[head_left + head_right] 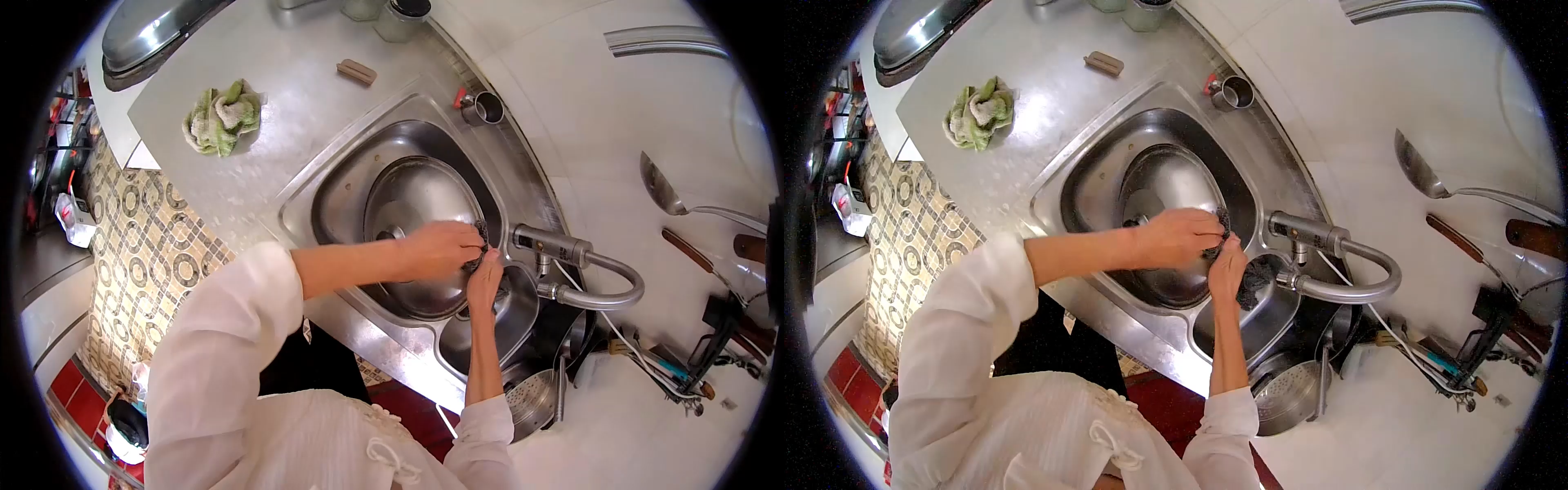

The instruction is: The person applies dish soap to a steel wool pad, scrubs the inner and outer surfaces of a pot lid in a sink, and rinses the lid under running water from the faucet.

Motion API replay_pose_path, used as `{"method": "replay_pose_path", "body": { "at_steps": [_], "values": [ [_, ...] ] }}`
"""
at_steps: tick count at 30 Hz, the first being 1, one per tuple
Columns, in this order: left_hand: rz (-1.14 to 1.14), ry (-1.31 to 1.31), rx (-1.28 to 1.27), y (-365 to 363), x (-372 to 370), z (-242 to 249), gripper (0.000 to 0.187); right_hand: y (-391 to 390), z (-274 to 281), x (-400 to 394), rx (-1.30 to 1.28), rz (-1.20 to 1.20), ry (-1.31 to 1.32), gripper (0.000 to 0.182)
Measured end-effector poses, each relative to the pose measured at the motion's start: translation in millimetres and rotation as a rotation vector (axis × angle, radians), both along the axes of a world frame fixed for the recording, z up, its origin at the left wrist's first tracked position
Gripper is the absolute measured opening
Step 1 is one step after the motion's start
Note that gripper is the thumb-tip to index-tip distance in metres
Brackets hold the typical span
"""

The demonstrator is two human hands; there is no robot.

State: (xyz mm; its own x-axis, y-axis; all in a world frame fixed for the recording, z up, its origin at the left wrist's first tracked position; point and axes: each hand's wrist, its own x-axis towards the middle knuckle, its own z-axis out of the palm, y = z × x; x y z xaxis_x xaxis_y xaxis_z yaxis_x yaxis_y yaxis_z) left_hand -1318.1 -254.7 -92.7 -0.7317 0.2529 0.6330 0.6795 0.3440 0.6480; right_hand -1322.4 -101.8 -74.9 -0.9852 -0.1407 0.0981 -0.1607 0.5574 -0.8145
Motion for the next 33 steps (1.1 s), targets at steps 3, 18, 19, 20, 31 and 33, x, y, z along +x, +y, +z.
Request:
{"method": "replay_pose_path", "body": {
  "at_steps": [3, 18, 19, 20, 31, 33],
  "values": [
    [0.185, -0.27, -0.022, -14, -26, -8, 0.028, 12, 7, -1, 0.336, 0.018, -0.137, 0.044],
    [0.439, -0.381, 0.079, -47, -48, -6, 0.024, 32, 4, 33, 0.408, 0.005, -0.108, 0.038],
    [0.384, -0.413, -0.017, -58, -57, -22, 0.022, 33, 4, 36, 0.356, -0.001, -0.114, 0.038],
    [0.326, -0.442, -0.113, -64, -59, -21, 0.021, 34, 5, 40, 0.305, -0.008, -0.118, 0.037],
    [-0.035, 0.139, -0.351, -3, -27, 25, 0.017, 11, 2, 26, 0.272, 0.024, 0.082, 0.034],
    [-0.032, 0.062, -0.288, -19, -38, 11, 0.02, 18, 1, 30, 0.368, 0.022, 0.009, 0.035]
  ]
}}
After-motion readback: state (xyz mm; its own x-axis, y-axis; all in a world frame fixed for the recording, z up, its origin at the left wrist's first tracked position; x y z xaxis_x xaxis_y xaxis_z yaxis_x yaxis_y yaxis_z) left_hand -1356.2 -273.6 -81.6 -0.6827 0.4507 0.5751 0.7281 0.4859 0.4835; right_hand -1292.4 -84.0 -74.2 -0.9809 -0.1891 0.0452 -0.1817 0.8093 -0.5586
